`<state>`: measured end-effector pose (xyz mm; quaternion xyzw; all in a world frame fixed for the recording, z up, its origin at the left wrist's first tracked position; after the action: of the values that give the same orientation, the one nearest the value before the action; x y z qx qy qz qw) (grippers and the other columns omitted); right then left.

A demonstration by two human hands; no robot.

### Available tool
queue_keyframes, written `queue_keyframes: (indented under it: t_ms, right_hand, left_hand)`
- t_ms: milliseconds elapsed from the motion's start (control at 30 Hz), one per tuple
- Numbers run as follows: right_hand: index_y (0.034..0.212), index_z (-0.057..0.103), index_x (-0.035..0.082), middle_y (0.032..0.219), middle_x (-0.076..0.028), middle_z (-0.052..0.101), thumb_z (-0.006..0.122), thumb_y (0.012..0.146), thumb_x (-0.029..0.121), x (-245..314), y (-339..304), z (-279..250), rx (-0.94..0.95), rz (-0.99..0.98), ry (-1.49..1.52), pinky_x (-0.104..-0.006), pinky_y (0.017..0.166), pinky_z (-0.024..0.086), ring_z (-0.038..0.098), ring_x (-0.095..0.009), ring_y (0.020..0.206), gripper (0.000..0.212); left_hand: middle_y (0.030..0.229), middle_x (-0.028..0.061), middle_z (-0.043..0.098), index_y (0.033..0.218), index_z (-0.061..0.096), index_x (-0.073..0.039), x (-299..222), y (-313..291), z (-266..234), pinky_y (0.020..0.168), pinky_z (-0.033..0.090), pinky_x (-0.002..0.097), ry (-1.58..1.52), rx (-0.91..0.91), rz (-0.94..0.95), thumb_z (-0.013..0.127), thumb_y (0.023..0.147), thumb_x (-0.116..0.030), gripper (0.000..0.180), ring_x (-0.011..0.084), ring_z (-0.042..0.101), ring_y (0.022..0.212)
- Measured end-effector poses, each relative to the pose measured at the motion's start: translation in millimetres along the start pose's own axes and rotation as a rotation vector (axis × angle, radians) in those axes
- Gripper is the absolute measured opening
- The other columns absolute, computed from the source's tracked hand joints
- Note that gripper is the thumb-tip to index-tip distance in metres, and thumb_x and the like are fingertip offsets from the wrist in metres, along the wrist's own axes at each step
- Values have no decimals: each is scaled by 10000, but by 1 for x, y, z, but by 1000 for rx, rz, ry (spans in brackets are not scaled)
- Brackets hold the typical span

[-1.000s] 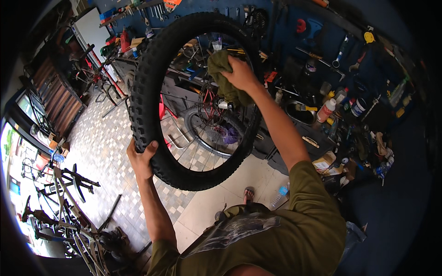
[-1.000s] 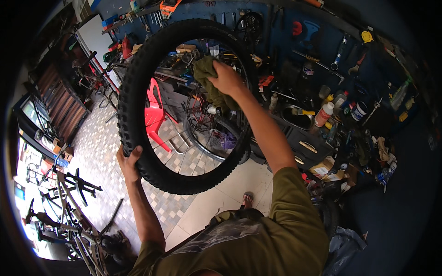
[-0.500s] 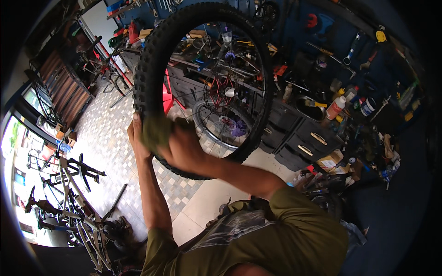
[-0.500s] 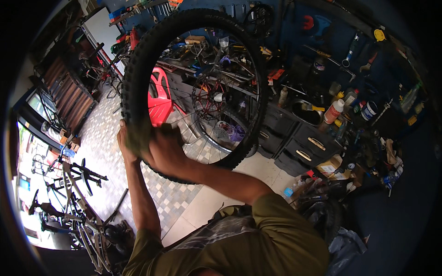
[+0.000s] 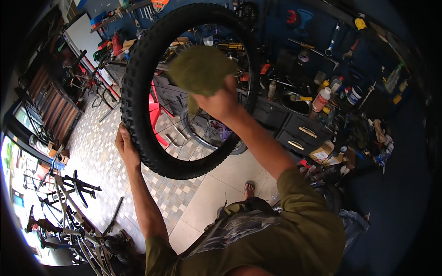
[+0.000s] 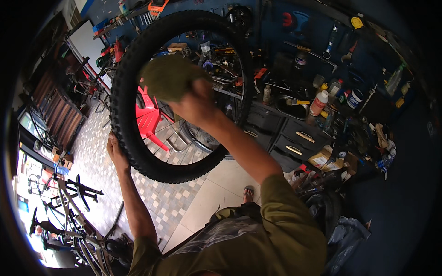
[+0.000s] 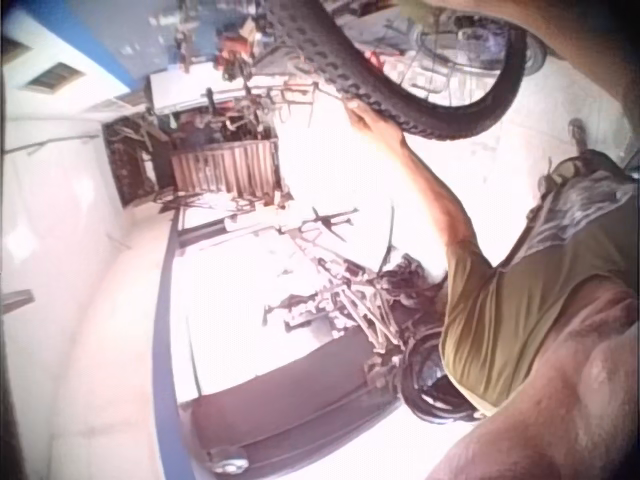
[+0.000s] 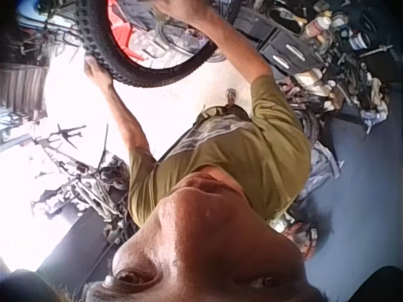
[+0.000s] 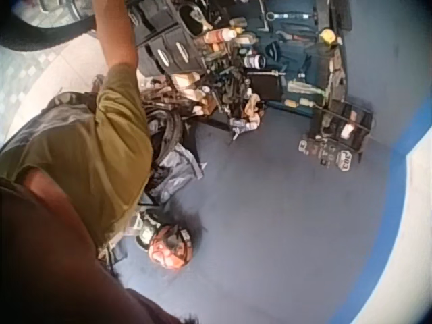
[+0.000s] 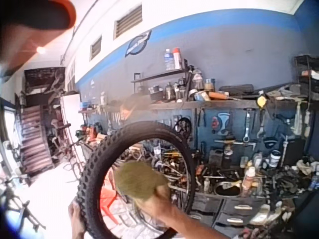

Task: The person sits on the floor and cleans the cassette and spokes of a bicycle wheel using a rag. They then stand, wipe the tire and rim, and place the wheel on a workbench before searching through a cluttered toolbox.

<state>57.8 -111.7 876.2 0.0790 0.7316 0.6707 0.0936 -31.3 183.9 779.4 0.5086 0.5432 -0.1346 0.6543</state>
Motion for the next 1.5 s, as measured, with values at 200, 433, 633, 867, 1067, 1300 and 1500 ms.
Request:
queue_keyframes:
  t_ms: [200, 433, 633, 867, 1067, 1300, 1500]
  right_hand:
    - [1202, 548, 160, 962, -122, 661, 695, 757, 136, -125, 54, 59, 170, -25, -61, -442, 809, 565, 678, -341, 894, 469]
    - [1079, 665, 107, 1362, -151, 483, 679, 856, 278, -322, -27, -14, 475, 387, -705, -505, 808, 565, 675, -408, 941, 281]
    - [1174, 592, 59, 1248, -202, 562, 627, 890, 258, -372, -191, -64, 607, 721, -701, -540, 807, 541, 642, -448, 955, 349]
    - [1181, 529, 6, 1088, -262, 623, 637, 867, 267, -244, -405, -52, 901, 1112, -588, -537, 791, 538, 653, -439, 915, 422]
    - [1458, 257, 26, 1168, -319, 617, 588, 918, 355, -70, -454, -10, 992, 1675, -260, -556, 895, 503, 628, -479, 1042, 713]
    - [1378, 366, -8, 1109, -357, 616, 607, 897, 375, 115, -391, 64, 910, 1553, 379, -523, 883, 502, 621, -468, 1048, 660]
    - [1195, 540, -66, 1078, -275, 641, 663, 885, 212, 146, -296, 85, 649, 1218, 706, -450, 914, 495, 647, -378, 1019, 434]
  left_hand:
    - [1192, 121, 636, 1327, 557, 31, -34, -8, 27, 970, 427, 316, 30, -156, -168, 374, 1053, -516, 638, 186, 579, 1059]
    - [1076, 138, 658, 1240, 586, 59, -21, -12, 18, 842, 496, 304, 140, -200, -40, 427, 1042, -502, 615, 198, 623, 938]
    - [1157, 160, 643, 1291, 555, 63, -24, -14, 18, 911, 481, 320, 122, -277, -119, 399, 1059, -461, 593, 224, 619, 1011]
    - [1148, 157, 639, 1297, 555, 49, -27, -7, 28, 903, 480, 322, 237, -307, -143, 512, 1009, -496, 618, 219, 612, 1003]
    - [1105, 130, 653, 1266, 573, 40, -10, -10, 14, 891, 475, 310, 209, -280, -192, 538, 1010, -455, 558, 199, 607, 973]
    - [1029, 110, 660, 1188, 611, 31, -15, -26, 24, 856, 459, 301, 192, -238, -71, 586, 1000, -397, 468, 176, 585, 922]
    - [1019, 118, 669, 1189, 610, 34, -25, -41, 27, 847, 471, 307, 174, -204, 1, 643, 965, -395, 485, 174, 594, 902]
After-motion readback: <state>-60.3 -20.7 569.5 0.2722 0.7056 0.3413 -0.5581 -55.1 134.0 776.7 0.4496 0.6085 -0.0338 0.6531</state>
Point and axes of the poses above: each hand's wrist, its own y-axis towards the middle knuckle, its own z-axis out of the palm, x = y × z, the point moved 5 cm from there along y, towards the middle knuckle
